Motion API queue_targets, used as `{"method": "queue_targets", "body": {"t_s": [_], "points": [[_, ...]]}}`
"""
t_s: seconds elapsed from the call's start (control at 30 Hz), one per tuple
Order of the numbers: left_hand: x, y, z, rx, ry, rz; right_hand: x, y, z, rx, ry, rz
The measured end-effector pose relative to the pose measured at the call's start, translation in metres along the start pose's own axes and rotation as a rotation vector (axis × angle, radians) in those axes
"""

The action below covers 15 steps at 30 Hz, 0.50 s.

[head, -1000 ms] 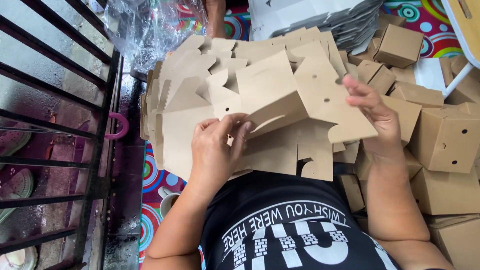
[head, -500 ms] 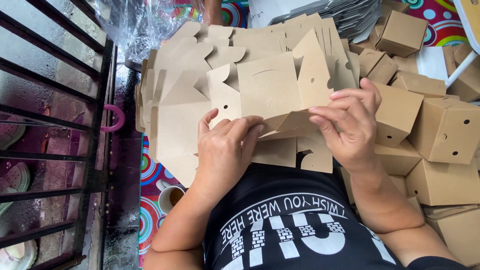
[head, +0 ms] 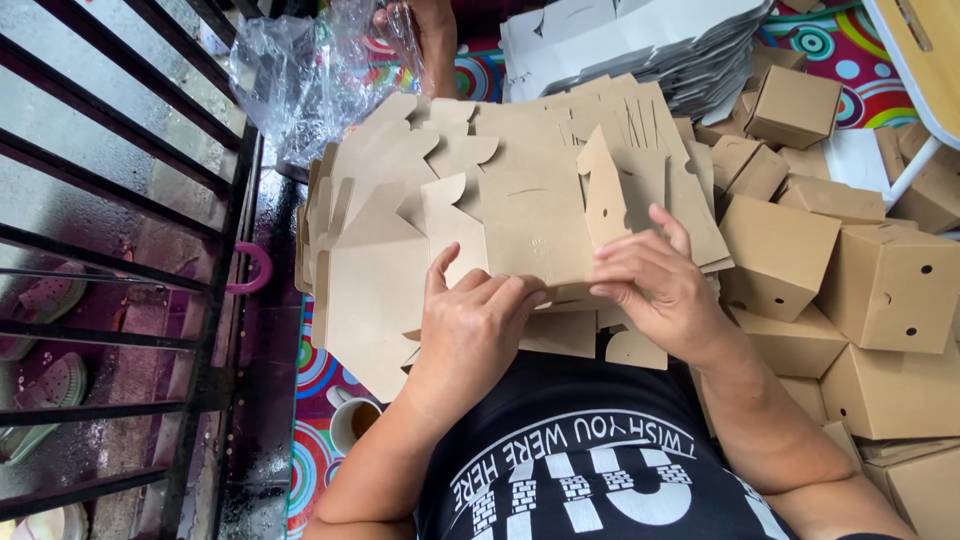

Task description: Folding flat cardboard templates into small boxes

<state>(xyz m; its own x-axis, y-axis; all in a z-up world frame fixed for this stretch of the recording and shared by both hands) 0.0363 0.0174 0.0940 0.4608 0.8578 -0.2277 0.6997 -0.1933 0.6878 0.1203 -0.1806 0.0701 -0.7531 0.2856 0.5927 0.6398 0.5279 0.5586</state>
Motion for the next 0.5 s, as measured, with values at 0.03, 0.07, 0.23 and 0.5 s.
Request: {"method": "queue_targets", "body": {"t_s": [0.03, 0.07, 0.23, 0.5], "points": [[-0.001, -0.001, 0.001, 0.005, 0.005, 0.009, -0.004, -0.002, 0.001, -0.001, 0.006, 0.024], [-0.002, -0.003, 0.003, 0.010, 0.010, 0.019, -0.008, -0.005, 0.003, -0.001, 0.012, 0.047], [-0.036, -0.006, -0.028, -0.212, -0.035, 0.217, -0.007, -0.004, -0.010, -0.025, -0.016, 0.063], [-0.022, -0.054, 0.006, -0.288, -0.408, -0.016, -0.019, -0.024, -0.038, -0.148, 0.215, 0.360]]}}
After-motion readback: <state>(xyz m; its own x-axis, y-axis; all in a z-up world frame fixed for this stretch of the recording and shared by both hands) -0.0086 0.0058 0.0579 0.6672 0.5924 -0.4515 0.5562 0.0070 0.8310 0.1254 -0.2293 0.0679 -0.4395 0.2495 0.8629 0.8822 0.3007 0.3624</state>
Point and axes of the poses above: each hand's wrist, its own y-axis towards the middle knuckle, its own z-axis out of the palm, x = y × z, the point moved 4 cm from there along y, towards the middle knuckle, and after that the axes turned 6 degrees about z, right-handed, at the moved point
